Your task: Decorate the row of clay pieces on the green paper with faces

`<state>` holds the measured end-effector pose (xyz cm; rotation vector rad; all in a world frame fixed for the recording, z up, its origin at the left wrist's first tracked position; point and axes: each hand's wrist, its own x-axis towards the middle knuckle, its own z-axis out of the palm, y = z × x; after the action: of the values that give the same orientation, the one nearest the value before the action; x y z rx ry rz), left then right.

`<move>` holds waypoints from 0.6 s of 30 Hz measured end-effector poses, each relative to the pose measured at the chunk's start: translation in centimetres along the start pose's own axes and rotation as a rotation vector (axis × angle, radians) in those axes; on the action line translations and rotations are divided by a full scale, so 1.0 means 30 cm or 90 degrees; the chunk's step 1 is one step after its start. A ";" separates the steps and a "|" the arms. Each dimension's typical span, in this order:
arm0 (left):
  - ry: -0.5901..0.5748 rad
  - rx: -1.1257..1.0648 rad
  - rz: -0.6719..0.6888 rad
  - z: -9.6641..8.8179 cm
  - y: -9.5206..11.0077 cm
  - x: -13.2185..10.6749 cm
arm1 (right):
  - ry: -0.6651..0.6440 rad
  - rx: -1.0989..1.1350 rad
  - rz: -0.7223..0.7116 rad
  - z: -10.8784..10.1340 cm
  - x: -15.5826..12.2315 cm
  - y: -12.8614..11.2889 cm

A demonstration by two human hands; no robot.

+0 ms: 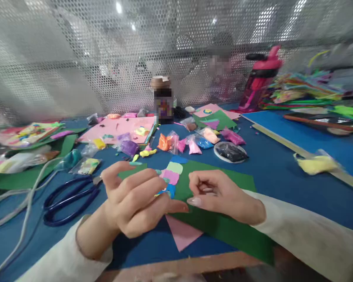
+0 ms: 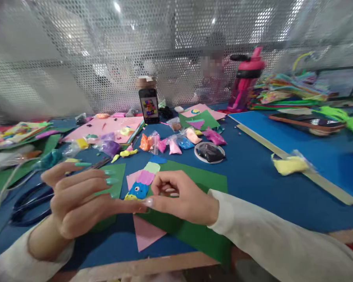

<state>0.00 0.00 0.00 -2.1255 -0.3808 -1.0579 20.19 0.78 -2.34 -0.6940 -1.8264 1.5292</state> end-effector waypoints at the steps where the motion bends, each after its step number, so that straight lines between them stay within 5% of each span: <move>1: 0.000 0.000 0.000 -0.001 0.000 -0.004 | -0.014 -0.002 -0.005 0.000 -0.001 0.003; 13: 0.003 -0.011 0.017 0.003 -0.003 -0.008 | -0.064 0.003 0.009 0.006 -0.005 0.007; 18: -0.010 -0.019 -0.006 0.004 0.007 -0.008 | 0.024 0.015 -0.010 -0.003 -0.010 0.012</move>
<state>0.04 -0.05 -0.32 -2.1609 -0.3857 -1.0592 20.44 0.69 -2.72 -0.6909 -1.7797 1.5149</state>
